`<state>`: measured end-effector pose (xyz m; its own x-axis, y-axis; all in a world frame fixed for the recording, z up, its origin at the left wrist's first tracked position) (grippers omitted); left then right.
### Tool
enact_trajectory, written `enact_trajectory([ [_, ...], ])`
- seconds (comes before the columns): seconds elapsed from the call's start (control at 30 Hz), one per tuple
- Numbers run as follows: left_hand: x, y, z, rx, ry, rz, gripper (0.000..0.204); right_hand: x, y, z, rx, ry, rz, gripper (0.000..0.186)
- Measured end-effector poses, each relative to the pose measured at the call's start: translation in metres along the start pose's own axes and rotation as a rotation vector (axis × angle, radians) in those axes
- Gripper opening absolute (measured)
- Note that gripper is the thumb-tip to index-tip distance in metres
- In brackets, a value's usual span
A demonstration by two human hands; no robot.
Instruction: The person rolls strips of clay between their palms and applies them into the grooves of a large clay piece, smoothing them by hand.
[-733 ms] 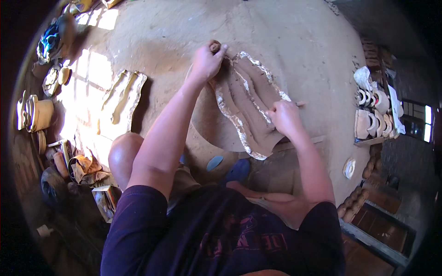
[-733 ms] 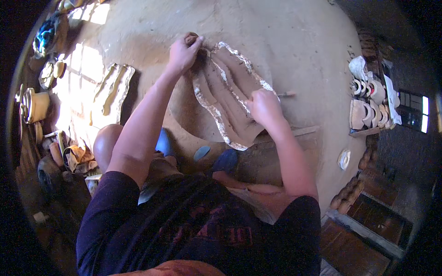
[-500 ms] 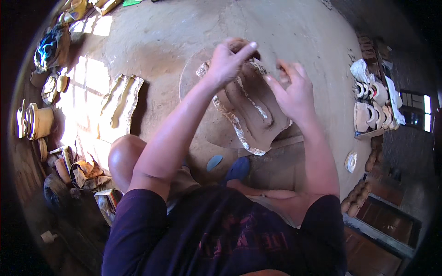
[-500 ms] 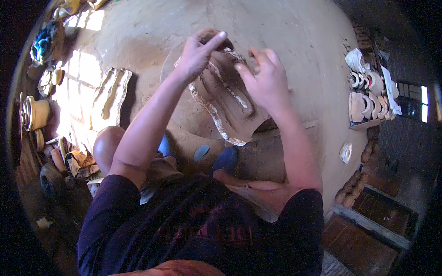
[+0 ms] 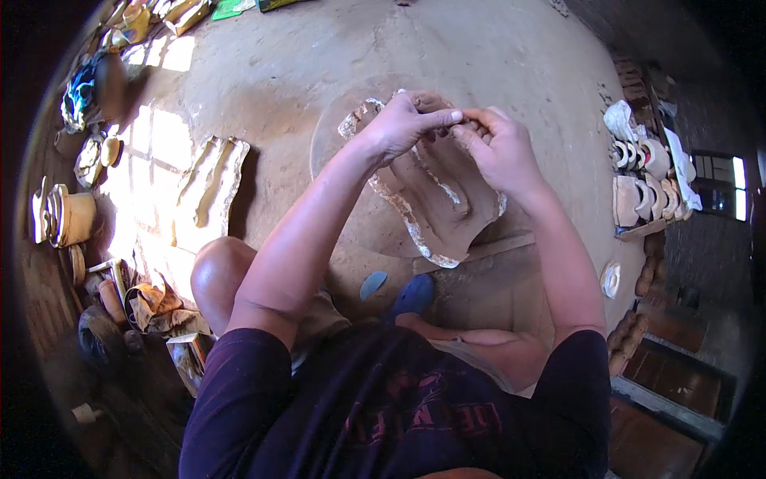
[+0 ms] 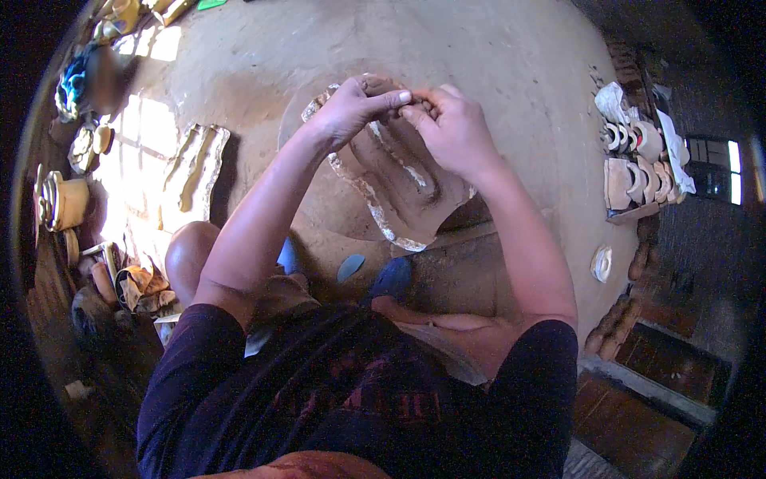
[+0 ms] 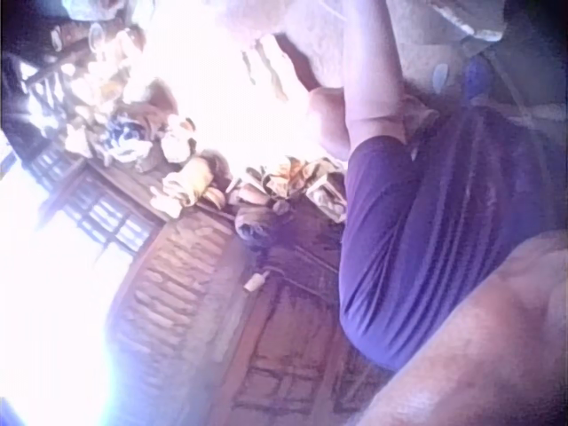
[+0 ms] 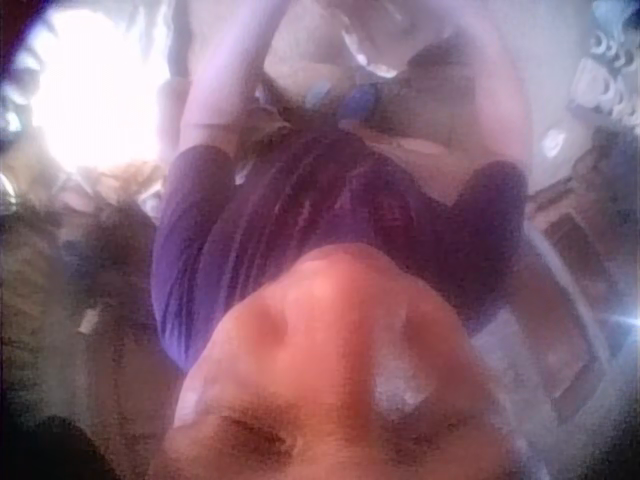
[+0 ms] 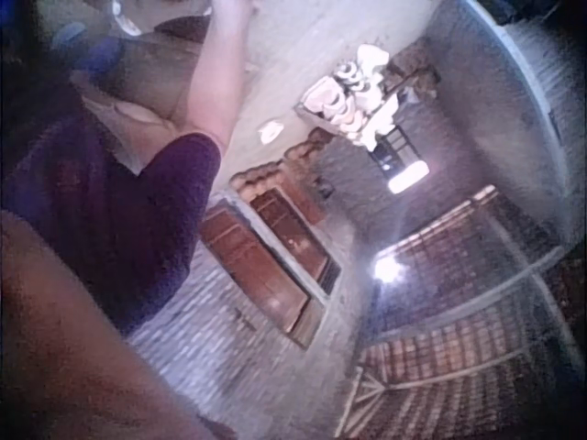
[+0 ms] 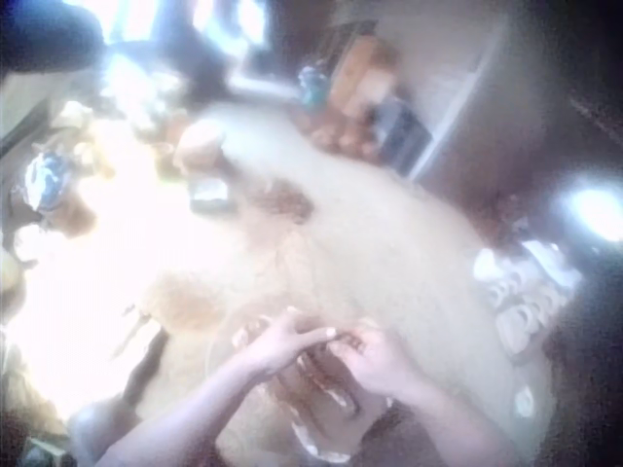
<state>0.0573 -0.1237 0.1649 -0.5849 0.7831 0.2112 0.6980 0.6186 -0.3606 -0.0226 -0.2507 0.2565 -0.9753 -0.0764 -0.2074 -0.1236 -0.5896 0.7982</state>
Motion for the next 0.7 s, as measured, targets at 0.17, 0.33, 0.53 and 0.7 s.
enact_trajectory([
  [0.17,-0.003,0.008,0.007,0.072,0.072,0.025,0.029,-0.003,-0.001,0.015,0.261,0.191,0.013,0.024],
  [0.33,0.000,0.012,-0.001,0.132,0.032,0.096,0.027,-0.006,-0.008,0.014,0.234,0.293,-0.001,0.030],
  [0.53,0.005,0.019,-0.003,0.127,-0.002,0.039,0.023,0.003,-0.031,-0.021,-0.350,-0.033,-0.062,0.027],
  [0.7,0.000,0.027,0.007,0.108,-0.027,-0.027,0.016,-0.001,-0.029,-0.012,0.090,0.009,0.053,0.024],
])
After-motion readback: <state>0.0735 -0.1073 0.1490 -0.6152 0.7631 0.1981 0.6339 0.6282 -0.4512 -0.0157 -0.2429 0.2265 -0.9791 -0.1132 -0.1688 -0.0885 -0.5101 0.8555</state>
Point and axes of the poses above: each hand's wrist, its own x-axis away from the middle knuckle, its own y-axis out of the back of the hand, z = x × y, the point moved 6 cm from there along -x, towards the middle knuckle, and after that the axes turned 14 degrees about y, right-handed, at the moved point
